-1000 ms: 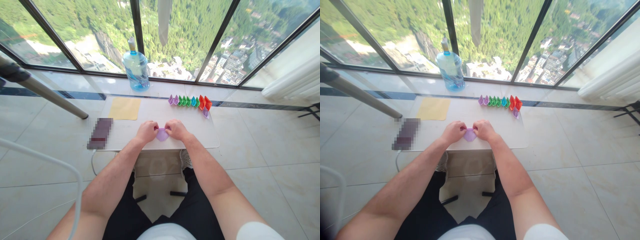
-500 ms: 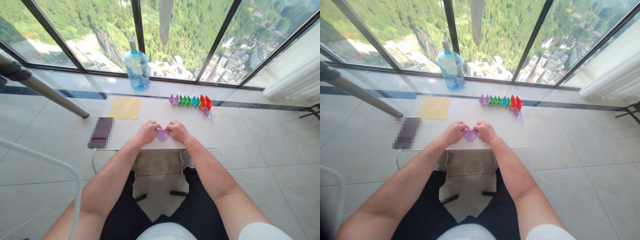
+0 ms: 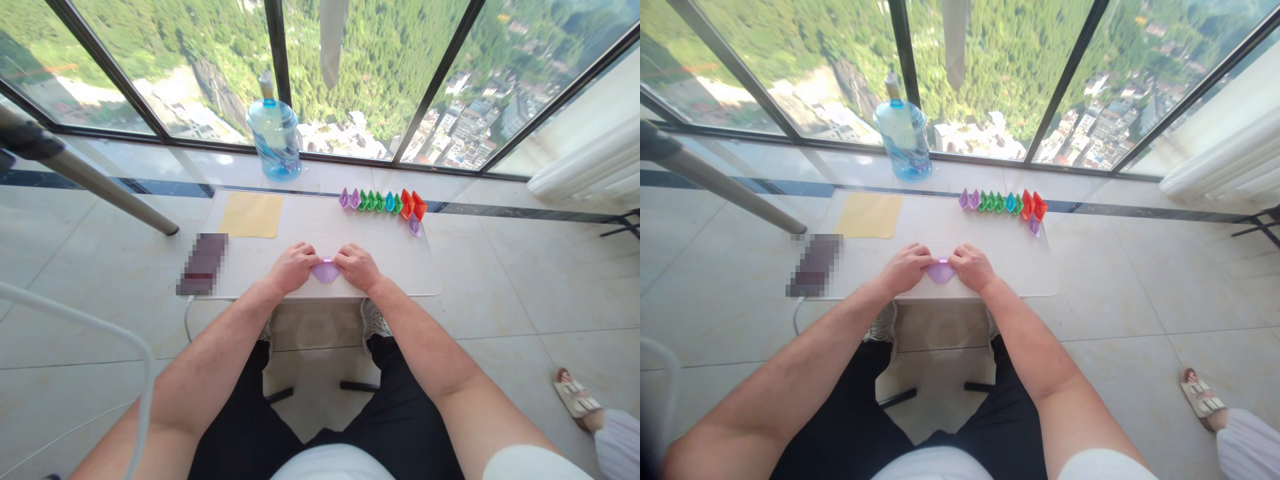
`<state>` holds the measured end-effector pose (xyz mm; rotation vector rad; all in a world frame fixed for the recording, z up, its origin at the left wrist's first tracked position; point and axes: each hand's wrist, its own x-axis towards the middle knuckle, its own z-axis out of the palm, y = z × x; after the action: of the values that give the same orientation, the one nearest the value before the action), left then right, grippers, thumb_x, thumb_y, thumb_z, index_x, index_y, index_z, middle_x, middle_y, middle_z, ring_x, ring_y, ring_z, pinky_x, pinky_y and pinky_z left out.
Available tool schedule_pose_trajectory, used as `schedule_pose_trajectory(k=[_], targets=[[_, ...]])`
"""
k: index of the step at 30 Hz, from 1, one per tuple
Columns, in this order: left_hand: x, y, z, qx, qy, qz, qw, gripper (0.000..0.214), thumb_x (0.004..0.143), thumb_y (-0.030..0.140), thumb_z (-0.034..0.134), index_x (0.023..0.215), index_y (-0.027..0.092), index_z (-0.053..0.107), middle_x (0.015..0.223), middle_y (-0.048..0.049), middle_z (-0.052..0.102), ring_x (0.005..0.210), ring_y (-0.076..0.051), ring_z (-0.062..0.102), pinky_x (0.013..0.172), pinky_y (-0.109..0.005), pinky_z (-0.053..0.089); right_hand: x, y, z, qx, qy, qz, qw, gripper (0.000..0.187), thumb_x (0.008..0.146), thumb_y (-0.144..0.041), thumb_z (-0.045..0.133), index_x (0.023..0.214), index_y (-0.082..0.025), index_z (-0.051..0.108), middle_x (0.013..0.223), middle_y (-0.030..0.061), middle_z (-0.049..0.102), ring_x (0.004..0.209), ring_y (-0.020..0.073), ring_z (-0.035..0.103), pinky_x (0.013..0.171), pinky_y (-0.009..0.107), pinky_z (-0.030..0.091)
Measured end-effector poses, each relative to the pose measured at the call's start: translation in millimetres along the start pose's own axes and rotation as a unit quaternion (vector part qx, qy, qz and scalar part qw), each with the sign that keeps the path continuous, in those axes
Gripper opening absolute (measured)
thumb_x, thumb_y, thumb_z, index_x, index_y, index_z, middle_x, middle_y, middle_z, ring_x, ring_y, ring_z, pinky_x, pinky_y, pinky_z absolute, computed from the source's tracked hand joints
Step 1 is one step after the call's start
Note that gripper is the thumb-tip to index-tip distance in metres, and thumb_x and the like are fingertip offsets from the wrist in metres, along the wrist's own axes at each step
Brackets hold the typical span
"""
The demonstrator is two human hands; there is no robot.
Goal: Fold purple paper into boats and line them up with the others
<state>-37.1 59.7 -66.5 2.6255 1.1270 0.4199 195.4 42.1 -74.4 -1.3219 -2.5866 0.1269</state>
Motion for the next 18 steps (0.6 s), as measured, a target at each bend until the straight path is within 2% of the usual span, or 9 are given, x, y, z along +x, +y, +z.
schedule_pose_trajectory(k=[8, 12, 15, 18], targets=[[-4.5, 4.5, 1.4, 0.037, 0.011, 0.013, 0.999, 0.031, 0.092, 0.015, 0.052, 0.107, 0.021, 0.079, 0.096, -0.01, 0.069, 0.092, -0.024, 0.059, 0.088, -0.039, 0.048, -2.9, -0.9, 3.3, -0.03, 0.022, -0.035, 0.999, 0.025, 0.101, -0.018, 0.05, 0.097, -0.019, 0.074, 0.099, 0.0096, 0.07, 0.094, 0.0226, 0.052, 0.087, 0.034, 0.039], [-7.2, 8.5, -2.3, 0.039, 0.018, 0.014, 0.999, 0.027, 0.094, 0.024, 0.054, 0.105, 0.021, 0.079, 0.096, -0.0097, 0.067, 0.092, -0.024, 0.059, 0.089, -0.039, 0.048, -6.5, -1.1, 1.3, -0.016, 0.023, -0.049, 0.998, 0.021, 0.099, -0.019, 0.053, 0.103, -0.019, 0.074, 0.103, 0.0088, 0.071, 0.097, 0.0221, 0.054, 0.088, 0.035, 0.039], [-8.1, 11.2, -5.1, 0.05, 0.001, 0.014, 0.999, 0.031, 0.095, 0.026, 0.054, 0.116, 0.023, 0.076, 0.099, -0.0095, 0.067, 0.095, -0.024, 0.058, 0.091, -0.04, 0.047, -9.4, -3.8, -0.9, -0.019, 0.026, -0.043, 0.999, 0.024, 0.101, -0.022, 0.052, 0.11, -0.02, 0.074, 0.106, 0.0085, 0.072, 0.1, 0.0225, 0.054, 0.088, 0.035, 0.038], [-8.4, 13.6, -6.0, 0.072, -0.018, 0.009, 0.997, 0.041, 0.095, 0.021, 0.052, 0.131, 0.03, 0.069, 0.103, -0.0091, 0.065, 0.096, -0.025, 0.057, 0.089, -0.04, 0.046, -10.7, -8.4, -3.1, -0.044, 0.031, -0.013, 0.998, 0.025, 0.102, -0.025, 0.05, 0.107, -0.02, 0.075, 0.104, 0.0093, 0.072, 0.099, 0.0232, 0.053, 0.086, 0.037, 0.035]])
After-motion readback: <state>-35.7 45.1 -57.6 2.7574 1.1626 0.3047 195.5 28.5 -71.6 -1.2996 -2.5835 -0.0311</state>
